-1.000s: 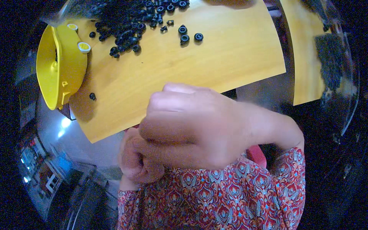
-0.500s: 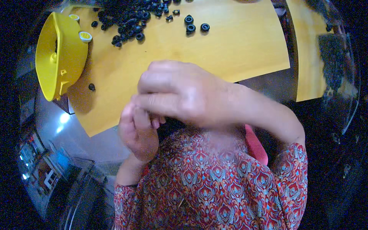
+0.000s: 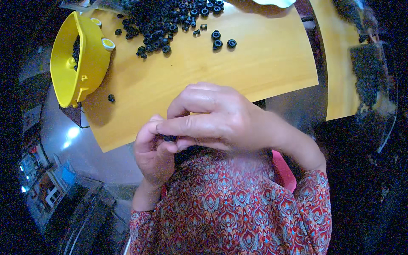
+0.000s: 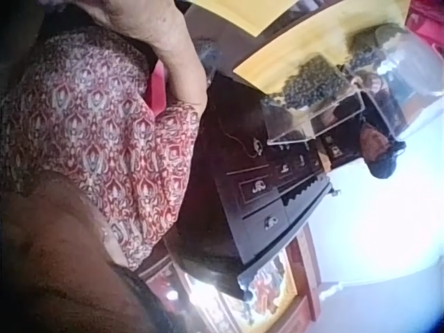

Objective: The recorder is manually inserting tiny blue beads into small black grommet-like rings at a wooden table.

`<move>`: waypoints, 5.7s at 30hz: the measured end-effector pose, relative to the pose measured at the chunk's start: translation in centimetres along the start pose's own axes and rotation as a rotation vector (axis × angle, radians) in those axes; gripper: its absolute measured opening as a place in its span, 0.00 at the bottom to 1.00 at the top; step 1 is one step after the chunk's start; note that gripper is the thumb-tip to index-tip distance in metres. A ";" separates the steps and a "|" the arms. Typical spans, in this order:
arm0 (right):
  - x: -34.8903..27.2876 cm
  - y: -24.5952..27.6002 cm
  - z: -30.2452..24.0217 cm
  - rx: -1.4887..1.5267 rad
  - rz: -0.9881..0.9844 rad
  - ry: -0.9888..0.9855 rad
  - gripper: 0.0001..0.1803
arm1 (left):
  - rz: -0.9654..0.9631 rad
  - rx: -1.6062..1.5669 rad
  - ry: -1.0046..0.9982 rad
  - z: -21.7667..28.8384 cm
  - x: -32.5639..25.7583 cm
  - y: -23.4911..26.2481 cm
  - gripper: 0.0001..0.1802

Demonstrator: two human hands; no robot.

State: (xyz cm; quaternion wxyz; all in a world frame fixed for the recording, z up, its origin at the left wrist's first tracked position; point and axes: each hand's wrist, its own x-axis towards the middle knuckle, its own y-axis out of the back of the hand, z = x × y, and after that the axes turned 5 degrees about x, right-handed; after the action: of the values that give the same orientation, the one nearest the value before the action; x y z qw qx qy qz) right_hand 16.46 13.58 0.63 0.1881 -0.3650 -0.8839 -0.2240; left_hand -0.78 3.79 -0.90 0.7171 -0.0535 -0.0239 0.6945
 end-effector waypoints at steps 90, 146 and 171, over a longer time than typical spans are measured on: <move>-1.9 -1.8 -0.2 0.105 0.181 -0.309 0.15 | 0.134 -0.069 0.095 0.5 -0.6 0.1 0.14; 4.6 4.1 6.7 -0.710 0.267 -0.141 0.10 | 0.092 0.098 0.150 0.8 -0.7 1.0 0.09; 2.3 -0.4 0.2 0.994 0.465 -0.648 0.14 | 0.271 0.058 0.118 2.5 -1.0 0.6 0.07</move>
State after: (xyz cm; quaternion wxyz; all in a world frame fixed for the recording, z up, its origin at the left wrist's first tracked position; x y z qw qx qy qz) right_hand 14.62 14.76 1.49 0.1017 -0.4658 -0.7919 0.3815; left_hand -1.72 2.92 1.60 0.6180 -0.0761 0.0461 0.7811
